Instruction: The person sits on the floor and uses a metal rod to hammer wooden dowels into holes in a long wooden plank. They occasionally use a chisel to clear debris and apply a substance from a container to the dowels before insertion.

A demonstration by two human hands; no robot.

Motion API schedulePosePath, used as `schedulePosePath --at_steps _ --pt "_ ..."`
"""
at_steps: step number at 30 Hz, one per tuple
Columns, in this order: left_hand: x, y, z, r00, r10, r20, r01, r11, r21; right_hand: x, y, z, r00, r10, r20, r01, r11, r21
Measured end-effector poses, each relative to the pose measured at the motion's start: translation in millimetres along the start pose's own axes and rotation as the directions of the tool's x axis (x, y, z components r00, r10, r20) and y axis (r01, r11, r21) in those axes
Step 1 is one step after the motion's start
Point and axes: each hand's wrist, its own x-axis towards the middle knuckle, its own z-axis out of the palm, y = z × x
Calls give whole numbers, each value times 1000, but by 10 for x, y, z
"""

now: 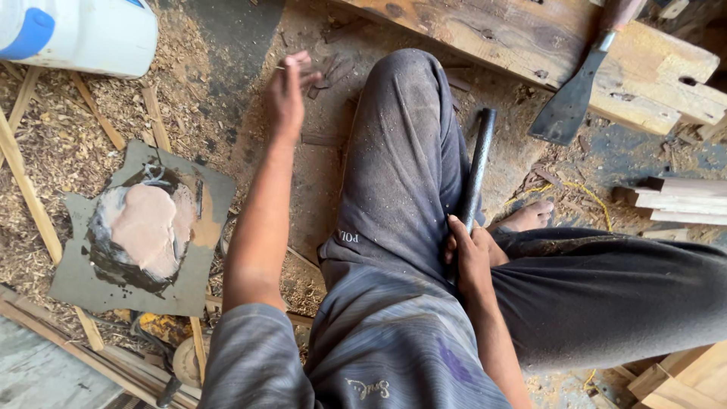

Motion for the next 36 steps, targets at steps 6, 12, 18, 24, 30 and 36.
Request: schedulePosePath --at_steps 6,12,18,24,30,36 --pt "-180 381 -56 975 -221 40 222 930 -294 35 36 -26 1000 28 6 -27 997 -78" --pt "-179 768 257 974 -135 180 194 909 -369 81 45 -68 1000 10 3 -10 1000 -14" --pt "-111 1341 436 978 37 206 39 934 -355 92 58 -71 1000 0 30 -1 1000 29" --pt "-23 2004 1397 889 244 388 -91 923 -374 10 33 -13 997 26 -67 -28 999 -40" --pt "-57 2487 3344 633 557 538 -438 830 -345 -3 35 -12 999 -28 -45 30 999 30" --pt "-93 2612 4404 539 605 587 -625 754 -203 -37 -19 -52 999 45 -16 -42 990 132"
